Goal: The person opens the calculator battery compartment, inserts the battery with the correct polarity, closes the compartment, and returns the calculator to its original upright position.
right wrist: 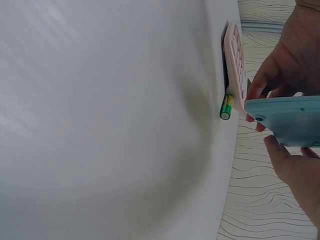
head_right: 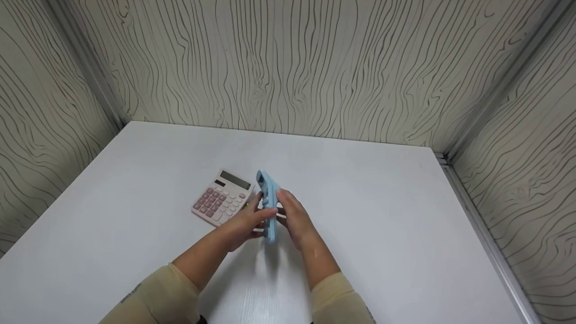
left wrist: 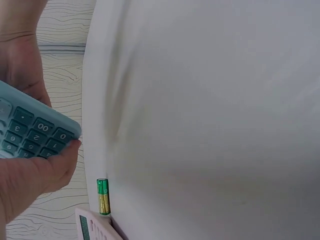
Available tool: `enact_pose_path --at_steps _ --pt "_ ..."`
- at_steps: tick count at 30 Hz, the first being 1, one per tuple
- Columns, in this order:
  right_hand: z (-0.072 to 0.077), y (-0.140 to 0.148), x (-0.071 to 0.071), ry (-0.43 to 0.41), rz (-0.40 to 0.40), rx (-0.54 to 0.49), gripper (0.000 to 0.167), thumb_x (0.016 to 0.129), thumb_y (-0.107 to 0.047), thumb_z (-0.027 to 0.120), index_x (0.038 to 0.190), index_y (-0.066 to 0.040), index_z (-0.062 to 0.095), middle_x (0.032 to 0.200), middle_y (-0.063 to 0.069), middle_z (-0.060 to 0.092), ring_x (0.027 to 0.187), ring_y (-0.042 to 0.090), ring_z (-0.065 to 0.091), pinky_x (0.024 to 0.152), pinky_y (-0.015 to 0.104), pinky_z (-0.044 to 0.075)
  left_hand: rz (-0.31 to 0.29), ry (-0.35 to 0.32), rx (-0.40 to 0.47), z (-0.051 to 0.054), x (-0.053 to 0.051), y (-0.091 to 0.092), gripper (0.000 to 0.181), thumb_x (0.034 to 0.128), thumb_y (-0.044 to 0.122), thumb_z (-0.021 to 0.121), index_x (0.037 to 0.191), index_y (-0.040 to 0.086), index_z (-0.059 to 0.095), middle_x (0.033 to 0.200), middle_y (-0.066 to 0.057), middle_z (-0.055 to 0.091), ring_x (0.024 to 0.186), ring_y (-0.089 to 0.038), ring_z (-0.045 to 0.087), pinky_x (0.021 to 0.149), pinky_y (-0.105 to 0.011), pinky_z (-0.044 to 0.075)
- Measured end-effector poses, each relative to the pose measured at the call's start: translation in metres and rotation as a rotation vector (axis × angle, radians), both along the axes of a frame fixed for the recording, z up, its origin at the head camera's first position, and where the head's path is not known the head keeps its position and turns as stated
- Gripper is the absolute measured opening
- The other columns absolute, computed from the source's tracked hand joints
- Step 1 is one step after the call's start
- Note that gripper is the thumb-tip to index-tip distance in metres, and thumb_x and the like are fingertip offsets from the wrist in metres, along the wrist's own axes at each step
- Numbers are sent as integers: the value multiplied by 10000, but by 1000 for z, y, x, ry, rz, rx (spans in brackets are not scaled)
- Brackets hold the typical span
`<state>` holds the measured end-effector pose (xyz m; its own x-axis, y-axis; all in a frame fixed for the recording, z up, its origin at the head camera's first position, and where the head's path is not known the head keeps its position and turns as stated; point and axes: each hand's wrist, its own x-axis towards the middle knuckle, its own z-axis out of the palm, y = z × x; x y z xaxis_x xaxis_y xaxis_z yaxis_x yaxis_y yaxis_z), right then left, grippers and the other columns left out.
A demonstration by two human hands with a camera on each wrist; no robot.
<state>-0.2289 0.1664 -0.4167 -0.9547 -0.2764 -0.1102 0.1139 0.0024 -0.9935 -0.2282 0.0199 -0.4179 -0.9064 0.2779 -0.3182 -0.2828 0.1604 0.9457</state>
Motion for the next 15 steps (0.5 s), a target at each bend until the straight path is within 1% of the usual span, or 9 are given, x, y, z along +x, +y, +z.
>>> enact_pose_path --at_steps 4,8,11,13,15 --pt "4 -2 3 -3 -15 41 588 965 -501 277 1403 -112 334 1377 100 407 1281 276 372 1052 480 252 66 2 -68 2 -2 -2 1158 626 674 676 1478 215 40 1478 -140 231 1267 -311 349 1002 -504 325" --pt "7 0 8 9 20 66 570 979 -456 288 1370 -49 369 1298 127 472 1182 260 473 1016 453 327 112 31 -120 3 -5 -4 1165 606 672 692 1475 197 78 1450 -125 284 1235 -290 374 993 -502 337" --pt "7 2 13 39 64 65 515 993 -375 298 1335 -7 409 1278 157 476 1145 272 501 995 430 363 156 31 -155 3 -6 -5 1183 577 684 702 1470 198 97 1434 -116 305 1221 -283 381 980 -498 351" --pt "7 3 16 60 87 74 462 984 -301 355 1330 -3 424 1309 157 461 1160 275 494 983 423 378 187 18 -177 2 -6 -6 1194 570 692 700 1471 196 92 1439 -129 293 1232 -297 369 979 -498 352" --pt "6 2 18 88 105 118 450 965 -261 427 1342 -15 419 1343 145 443 1189 272 473 974 416 389 216 -3 -189 3 -7 -7 1198 574 692 697 1473 196 79 1442 -154 281 1247 -318 356 983 -494 351"
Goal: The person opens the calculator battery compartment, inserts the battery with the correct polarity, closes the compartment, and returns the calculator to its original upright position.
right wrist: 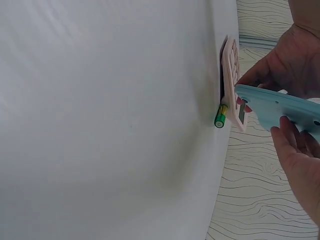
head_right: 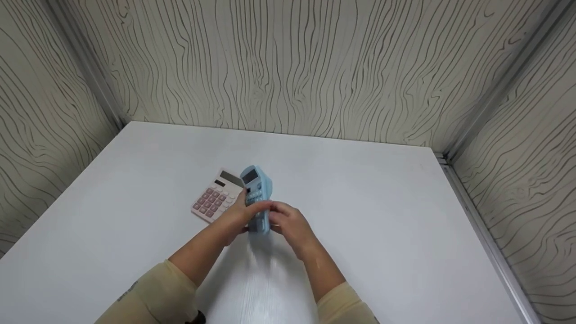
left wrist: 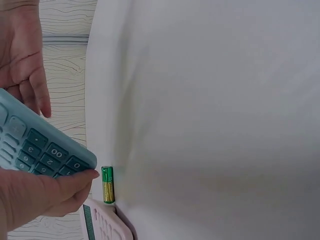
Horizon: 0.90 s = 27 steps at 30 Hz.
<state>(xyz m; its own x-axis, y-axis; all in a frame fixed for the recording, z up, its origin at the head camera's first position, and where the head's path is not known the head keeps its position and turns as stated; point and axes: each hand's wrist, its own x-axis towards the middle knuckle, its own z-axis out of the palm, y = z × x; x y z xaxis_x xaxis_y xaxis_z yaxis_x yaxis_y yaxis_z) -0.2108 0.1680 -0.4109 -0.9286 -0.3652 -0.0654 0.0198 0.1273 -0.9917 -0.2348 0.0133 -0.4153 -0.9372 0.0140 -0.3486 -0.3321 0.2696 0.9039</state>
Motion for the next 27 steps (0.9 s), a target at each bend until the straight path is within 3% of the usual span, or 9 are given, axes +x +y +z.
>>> enact_pose_path --at_steps 4,7,11,15,21,27 --pt "-3 -3 4 51 -19 110 527 909 -270 562 1359 -42 409 1346 138 447 1192 278 465 925 393 433 35 2 -13 -1 -1 1 1189 585 687 693 1473 209 63 1417 -184 282 1236 -338 357 969 -488 369" --pt "-4 -4 5 68 -68 152 518 901 -289 575 1342 -54 437 1319 131 475 1163 282 492 882 369 465 41 14 -19 -2 -2 1 1209 565 714 684 1471 224 53 1408 -188 277 1231 -342 350 961 -494 374" --pt "-4 -2 2 62 -154 142 379 926 -211 542 1274 -67 509 1238 111 542 1105 258 545 851 352 483 40 44 3 -2 -3 1 1163 593 718 661 1469 220 82 1413 -167 299 1247 -335 349 971 -498 362" --pt "-3 6 -2 34 -229 100 278 953 -122 477 1216 -64 545 1130 104 585 1031 234 586 841 342 488 31 55 54 1 -5 2 968 688 634 658 1436 203 219 1336 -101 418 1196 -284 428 962 -468 378" --pt "-4 21 -9 -33 -284 76 298 977 -123 416 1250 -53 515 1153 118 572 1032 218 587 853 326 484 20 -18 106 0 -8 5 708 811 564 564 1363 162 378 1231 -37 522 1153 -233 482 971 -444 372" --pt "-9 41 -16 -77 -304 60 331 990 -147 382 1275 -32 502 1153 132 577 1010 213 596 850 333 488 11 -80 188 -6 -10 11 645 863 515 510 1365 129 389 1200 -29 537 1111 -194 515 912 -366 441"
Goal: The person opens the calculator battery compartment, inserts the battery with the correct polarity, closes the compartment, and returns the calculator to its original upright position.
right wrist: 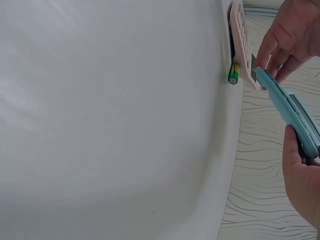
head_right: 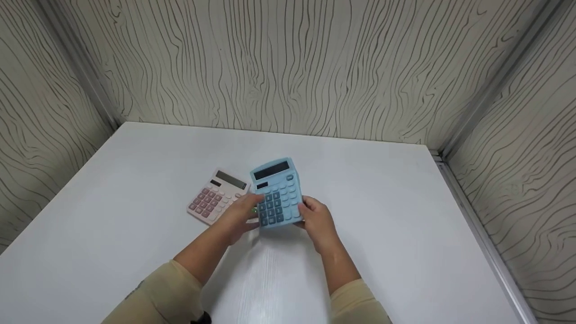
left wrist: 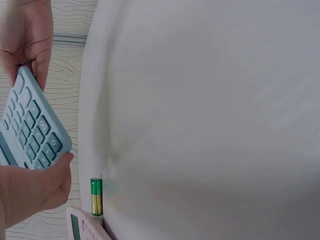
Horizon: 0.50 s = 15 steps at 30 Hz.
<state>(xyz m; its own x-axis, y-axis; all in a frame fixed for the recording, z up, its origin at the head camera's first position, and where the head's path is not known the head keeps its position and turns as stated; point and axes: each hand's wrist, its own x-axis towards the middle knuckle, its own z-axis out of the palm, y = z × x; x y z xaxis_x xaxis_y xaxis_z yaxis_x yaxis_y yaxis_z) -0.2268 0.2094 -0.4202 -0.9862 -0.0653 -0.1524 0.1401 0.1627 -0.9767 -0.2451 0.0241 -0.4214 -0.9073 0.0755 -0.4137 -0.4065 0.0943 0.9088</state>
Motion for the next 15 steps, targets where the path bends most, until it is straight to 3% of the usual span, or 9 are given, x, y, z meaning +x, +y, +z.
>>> enact_pose_path --at_steps 9,15 --pt "-16 26 -2 -72 -15 -10 361 996 -154 354 1305 -3 463 1181 128 578 1007 196 599 853 336 485 4 -40 42 -9 -3 18 631 877 460 510 1370 86 389 1315 -88 467 1182 -250 471 881 -364 464" --pt "-23 33 -4 -128 -67 -5 378 998 -126 289 1317 37 409 1264 185 502 1046 188 575 853 324 485 -31 -40 -4 -17 -3 31 622 885 452 491 1372 78 389 1347 -91 446 1219 -260 438 975 -402 386"
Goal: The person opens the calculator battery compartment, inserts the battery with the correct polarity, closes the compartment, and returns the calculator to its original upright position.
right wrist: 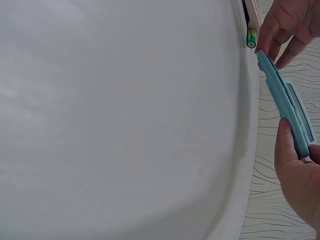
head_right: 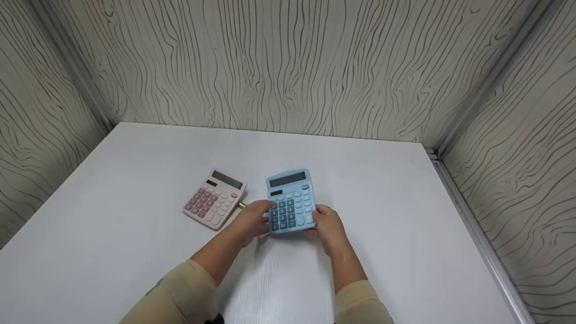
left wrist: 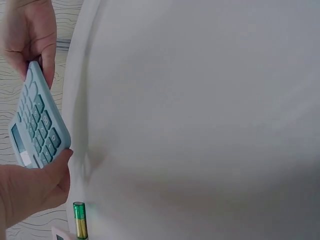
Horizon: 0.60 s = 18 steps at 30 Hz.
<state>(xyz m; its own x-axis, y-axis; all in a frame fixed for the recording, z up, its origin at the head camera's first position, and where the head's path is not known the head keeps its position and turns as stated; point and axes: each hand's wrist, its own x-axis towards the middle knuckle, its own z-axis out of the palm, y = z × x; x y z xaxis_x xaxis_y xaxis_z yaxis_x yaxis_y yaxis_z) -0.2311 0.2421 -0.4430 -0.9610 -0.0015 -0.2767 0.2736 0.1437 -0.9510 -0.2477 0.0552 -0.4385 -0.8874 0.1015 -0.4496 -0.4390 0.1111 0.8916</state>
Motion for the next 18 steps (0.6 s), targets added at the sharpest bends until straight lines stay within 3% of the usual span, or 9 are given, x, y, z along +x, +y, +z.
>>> enact_pose_path --at_steps 5,12,18 --pt "-4 6 -3 -32 -28 -16 398 998 -128 281 1344 54 356 1312 219 448 1068 184 559 856 320 483 -40 1 -32 -5 1 7 630 886 455 480 1378 75 376 1380 -90 413 1298 -281 344 1043 -430 291" --pt "-12 13 -6 -77 -72 -64 418 999 -128 285 1367 71 300 1337 238 414 1002 135 578 846 310 487 -60 -25 -23 -8 2 16 621 894 432 487 1401 105 340 1389 -77 397 1283 -259 362 1024 -422 323" --pt "-16 17 -10 -108 -114 -91 432 1002 -134 264 1393 49 266 1365 222 388 1077 175 549 870 313 473 -45 -14 -45 -8 1 22 608 886 436 508 1394 142 345 1379 -74 400 1251 -254 395 989 -429 365"
